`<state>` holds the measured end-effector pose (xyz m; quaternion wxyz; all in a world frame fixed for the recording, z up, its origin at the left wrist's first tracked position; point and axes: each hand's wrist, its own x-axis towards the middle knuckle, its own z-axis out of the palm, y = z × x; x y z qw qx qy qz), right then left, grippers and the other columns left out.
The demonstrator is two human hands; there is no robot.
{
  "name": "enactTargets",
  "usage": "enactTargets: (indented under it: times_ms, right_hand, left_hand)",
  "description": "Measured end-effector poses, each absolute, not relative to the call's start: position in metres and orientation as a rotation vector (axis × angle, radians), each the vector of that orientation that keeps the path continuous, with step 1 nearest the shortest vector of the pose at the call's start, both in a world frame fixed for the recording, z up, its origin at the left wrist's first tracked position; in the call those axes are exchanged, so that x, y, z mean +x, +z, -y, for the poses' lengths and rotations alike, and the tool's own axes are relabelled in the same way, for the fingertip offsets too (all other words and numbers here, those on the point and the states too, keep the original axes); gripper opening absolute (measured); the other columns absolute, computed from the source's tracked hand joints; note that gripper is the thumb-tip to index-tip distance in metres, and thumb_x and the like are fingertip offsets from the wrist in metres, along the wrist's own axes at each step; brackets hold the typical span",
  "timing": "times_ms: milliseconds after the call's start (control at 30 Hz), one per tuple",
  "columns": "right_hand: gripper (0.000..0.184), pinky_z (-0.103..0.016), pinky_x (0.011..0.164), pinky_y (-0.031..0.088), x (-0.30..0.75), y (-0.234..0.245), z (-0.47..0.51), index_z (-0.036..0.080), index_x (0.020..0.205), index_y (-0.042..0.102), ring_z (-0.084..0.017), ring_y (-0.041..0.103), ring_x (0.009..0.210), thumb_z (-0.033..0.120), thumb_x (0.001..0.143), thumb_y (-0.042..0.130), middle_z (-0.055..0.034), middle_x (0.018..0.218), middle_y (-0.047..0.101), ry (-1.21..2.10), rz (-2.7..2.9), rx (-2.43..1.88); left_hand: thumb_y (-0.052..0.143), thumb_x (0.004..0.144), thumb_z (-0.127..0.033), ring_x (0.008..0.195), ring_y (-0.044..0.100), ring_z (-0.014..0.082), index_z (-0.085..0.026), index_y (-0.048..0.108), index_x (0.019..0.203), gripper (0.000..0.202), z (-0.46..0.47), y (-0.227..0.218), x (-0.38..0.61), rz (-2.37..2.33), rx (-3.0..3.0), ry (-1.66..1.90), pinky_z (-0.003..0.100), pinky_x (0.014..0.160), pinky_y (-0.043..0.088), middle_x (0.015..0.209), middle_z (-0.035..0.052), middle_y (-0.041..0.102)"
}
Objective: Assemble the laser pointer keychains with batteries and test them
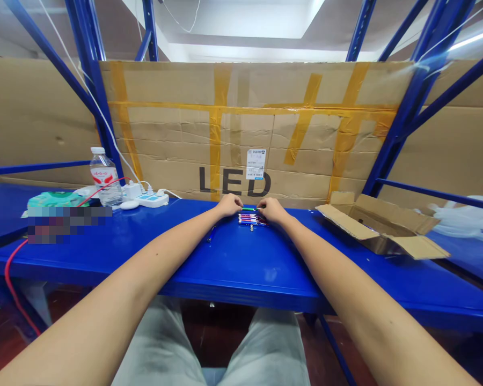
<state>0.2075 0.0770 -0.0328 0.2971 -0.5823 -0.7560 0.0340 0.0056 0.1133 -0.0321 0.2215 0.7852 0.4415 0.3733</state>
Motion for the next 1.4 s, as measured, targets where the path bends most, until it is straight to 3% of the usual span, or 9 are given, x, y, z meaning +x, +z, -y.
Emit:
enactTargets:
  times_ms: [567,733,933,1000,1067,1133,1200,1400]
  right_hand:
    - [0.026,-0.025,0.073,0.045,0.205,-0.038,-0.068,0.016,0.087,0.076,-0.020,0.065,0.084,0.009,0.073,0.055,-0.0089,0.091,0.075,0.197,2.072,-1.577]
    - [0.033,-0.025,0.079,0.046,0.205,-0.042,-0.071,0.014,0.101,0.073,-0.020,0.065,0.093,0.009,0.074,0.055,-0.0102,0.102,0.073,0.211,2.010,-1.557]
    - [0.030,-0.026,0.082,0.045,0.202,-0.028,-0.055,0.013,0.098,0.072,-0.020,0.064,0.095,0.006,0.077,0.052,-0.0114,0.102,0.073,0.150,1.908,-1.500]
    - [0.028,-0.026,0.081,0.045,0.200,-0.018,-0.046,0.014,0.092,0.073,-0.020,0.064,0.093,0.007,0.077,0.051,-0.0101,0.098,0.073,0.118,1.914,-1.484]
    - [0.024,-0.025,0.076,0.044,0.195,-0.009,-0.036,0.014,0.086,0.073,-0.019,0.064,0.087,0.010,0.077,0.051,-0.0084,0.091,0.074,0.118,1.960,-1.441]
    - [0.023,-0.024,0.070,0.043,0.188,-0.001,-0.025,0.014,0.081,0.073,-0.017,0.063,0.078,0.013,0.078,0.050,-0.0067,0.082,0.073,0.168,2.037,-1.396]
    - [0.021,-0.024,0.068,0.042,0.177,0.004,-0.013,0.013,0.079,0.072,-0.016,0.062,0.076,0.013,0.077,0.051,-0.0057,0.081,0.073,0.182,2.133,-1.314]
    - [0.019,-0.023,0.066,0.039,0.124,-0.003,0.028,0.015,0.090,0.070,-0.014,0.057,0.072,0.016,0.084,0.052,-0.0037,0.083,0.070,0.206,2.492,-1.028]
  left_hand:
    - [0.068,0.059,-0.010,0.065,0.060,0.0185,-0.017,0.071,0.056,0.009,-0.111,-0.034,0.012,-1.308,2.117,0.892,0.029,0.067,0.047,0.063,0.0045,0.069]
    - [0.066,0.063,-0.013,0.062,0.059,0.0184,-0.017,0.071,0.060,0.007,-0.108,-0.033,0.011,-1.319,2.131,0.883,0.030,0.063,0.047,0.063,0.0048,0.068]
    - [0.064,0.067,-0.016,0.080,0.063,0.0214,-0.018,0.068,0.065,0.005,-0.098,-0.018,-0.017,-1.445,2.210,0.892,0.028,0.075,0.048,0.077,0.0085,0.071]
    - [0.066,0.065,-0.018,0.079,0.064,0.0215,-0.018,0.066,0.063,0.003,-0.090,-0.009,-0.035,-1.493,2.242,0.810,0.028,0.076,0.049,0.075,0.0078,0.070]
    - [0.069,0.064,-0.024,0.068,0.064,0.0207,-0.016,0.064,0.063,0.009,-0.078,0.001,-0.053,-1.543,2.248,0.620,0.029,0.069,0.050,0.065,0.0062,0.066]
    - [0.068,0.069,-0.034,0.063,0.063,0.0182,-0.017,0.064,0.079,0.020,-0.065,0.010,-0.067,-1.590,2.223,0.212,0.029,0.064,0.052,0.066,0.0043,0.065]
    - [0.067,0.070,-0.038,0.061,0.064,0.0177,-0.018,0.061,0.088,0.027,-0.052,0.015,-0.073,-1.552,2.095,0.025,0.030,0.060,0.054,0.071,0.0027,0.063]
    - [0.067,0.062,-0.019,0.062,0.065,0.0197,-0.016,0.061,0.083,0.022,-0.037,0.013,-0.063,-1.377,2.034,-0.054,0.034,0.061,0.058,0.062,0.0004,0.060]
